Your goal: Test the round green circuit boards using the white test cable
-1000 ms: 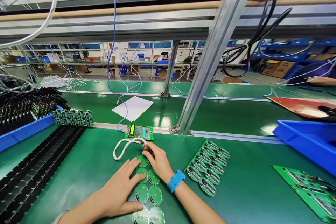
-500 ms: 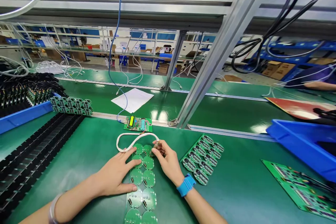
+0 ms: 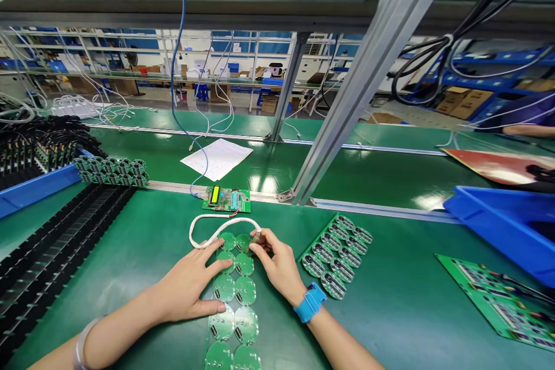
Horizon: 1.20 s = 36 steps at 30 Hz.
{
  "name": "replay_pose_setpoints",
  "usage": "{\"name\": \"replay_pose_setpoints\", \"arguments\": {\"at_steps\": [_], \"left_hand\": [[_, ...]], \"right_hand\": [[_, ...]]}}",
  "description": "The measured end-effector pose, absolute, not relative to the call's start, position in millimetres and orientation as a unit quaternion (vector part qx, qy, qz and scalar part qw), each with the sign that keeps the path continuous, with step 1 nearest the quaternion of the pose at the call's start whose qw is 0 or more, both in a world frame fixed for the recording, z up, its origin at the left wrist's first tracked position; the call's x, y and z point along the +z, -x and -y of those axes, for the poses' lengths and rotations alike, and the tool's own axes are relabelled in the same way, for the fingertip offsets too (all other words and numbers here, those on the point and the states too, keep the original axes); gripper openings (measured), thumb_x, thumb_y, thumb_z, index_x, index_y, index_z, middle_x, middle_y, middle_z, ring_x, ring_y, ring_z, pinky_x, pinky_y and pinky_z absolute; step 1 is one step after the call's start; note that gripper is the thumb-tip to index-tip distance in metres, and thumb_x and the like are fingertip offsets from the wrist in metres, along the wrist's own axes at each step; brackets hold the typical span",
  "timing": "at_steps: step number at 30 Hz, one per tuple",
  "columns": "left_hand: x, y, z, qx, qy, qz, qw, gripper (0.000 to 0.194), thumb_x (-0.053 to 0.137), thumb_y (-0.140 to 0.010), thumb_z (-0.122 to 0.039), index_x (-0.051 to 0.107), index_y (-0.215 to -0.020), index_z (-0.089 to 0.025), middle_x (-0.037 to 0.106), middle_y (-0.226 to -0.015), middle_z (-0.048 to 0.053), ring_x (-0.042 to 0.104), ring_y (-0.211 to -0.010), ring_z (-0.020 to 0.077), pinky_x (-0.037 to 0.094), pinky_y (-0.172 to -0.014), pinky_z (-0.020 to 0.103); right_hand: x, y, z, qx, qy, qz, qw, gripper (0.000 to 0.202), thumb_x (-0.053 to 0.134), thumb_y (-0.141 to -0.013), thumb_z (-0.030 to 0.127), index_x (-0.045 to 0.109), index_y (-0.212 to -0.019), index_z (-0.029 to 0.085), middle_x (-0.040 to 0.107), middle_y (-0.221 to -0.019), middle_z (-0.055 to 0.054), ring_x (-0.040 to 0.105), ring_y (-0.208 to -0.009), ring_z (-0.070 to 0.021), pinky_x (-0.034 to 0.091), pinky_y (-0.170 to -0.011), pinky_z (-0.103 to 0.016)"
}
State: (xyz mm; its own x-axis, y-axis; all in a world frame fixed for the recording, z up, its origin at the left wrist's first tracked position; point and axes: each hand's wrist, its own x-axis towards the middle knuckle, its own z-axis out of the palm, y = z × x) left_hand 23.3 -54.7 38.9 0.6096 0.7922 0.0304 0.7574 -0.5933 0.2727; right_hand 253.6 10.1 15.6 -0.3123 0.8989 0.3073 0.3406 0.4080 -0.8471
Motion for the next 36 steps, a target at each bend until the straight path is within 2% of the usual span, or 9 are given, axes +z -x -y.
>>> {"name": "replay_pose_setpoints", "arguments": {"at_steps": [11, 20, 27, 32, 36], "left_hand": [[36.5, -21.3, 53.6, 0.081, -0.891, -0.429, 0.121, 0.073, 0.061, -0.084, -0.062, 0.039, -0.139, -0.019, 0.023, -0.15, 0.023, 0.021, -0.139, 0.0386, 0.028, -0.11, 0.054], [38.9, -22.2, 53.6, 0.072, -0.891, -0.431, 0.12, 0.075, 0.062, -0.083, -0.061, 0.038, -0.14, -0.019, 0.021, -0.15, 0.023, 0.02, -0.139, 0.0392, 0.027, -0.11, 0.054], [40.0, -20.0, 54.9, 0.077, -0.896, -0.419, 0.126, 0.078, 0.053, -0.086, -0.068, 0.036, -0.141, -0.015, 0.021, -0.151, 0.025, 0.017, -0.14, 0.0389, 0.025, -0.111, 0.054], [43.4, -20.1, 54.8, 0.076, -0.898, -0.409, 0.144, 0.083, 0.057, -0.08, -0.072, 0.041, -0.136, -0.013, 0.018, -0.151, 0.028, 0.014, -0.14, 0.0417, 0.022, -0.112, 0.055], [41.8, -18.7, 55.8, 0.088, -0.897, -0.406, 0.151, 0.085, 0.059, -0.078, -0.073, 0.042, -0.137, -0.015, 0.015, -0.152, 0.026, 0.011, -0.141, 0.0414, 0.02, -0.112, 0.056]], "right_hand": [[22.1, -248.7, -7.1, 0.268, 0.413, 0.786, 0.373, 0.016, 0.049, -0.092, 0.035, 0.057, -0.098, 0.022, 0.065, -0.078, -0.002, 0.06, -0.068, -0.0175, 0.049, -0.065, -0.027], [20.6, -248.3, -7.0, 0.281, 0.406, 0.782, 0.38, 0.018, 0.048, -0.093, 0.034, 0.057, -0.102, 0.022, 0.065, -0.079, -0.003, 0.059, -0.068, -0.0178, 0.049, -0.066, -0.027], [19.0, -248.0, -7.2, 0.29, 0.4, 0.782, 0.381, 0.017, 0.048, -0.093, 0.034, 0.057, -0.1, 0.022, 0.063, -0.079, -0.002, 0.059, -0.068, -0.0172, 0.048, -0.066, -0.026], [18.5, -248.7, -7.3, 0.287, 0.399, 0.785, 0.378, 0.018, 0.047, -0.094, 0.034, 0.056, -0.102, 0.021, 0.063, -0.079, -0.002, 0.059, -0.068, -0.017, 0.048, -0.066, -0.026], [17.5, -249.6, -7.8, 0.287, 0.397, 0.786, 0.376, 0.018, 0.047, -0.095, 0.034, 0.056, -0.105, 0.021, 0.064, -0.084, -0.002, 0.06, -0.072, -0.0172, 0.047, -0.069, -0.026]]}}
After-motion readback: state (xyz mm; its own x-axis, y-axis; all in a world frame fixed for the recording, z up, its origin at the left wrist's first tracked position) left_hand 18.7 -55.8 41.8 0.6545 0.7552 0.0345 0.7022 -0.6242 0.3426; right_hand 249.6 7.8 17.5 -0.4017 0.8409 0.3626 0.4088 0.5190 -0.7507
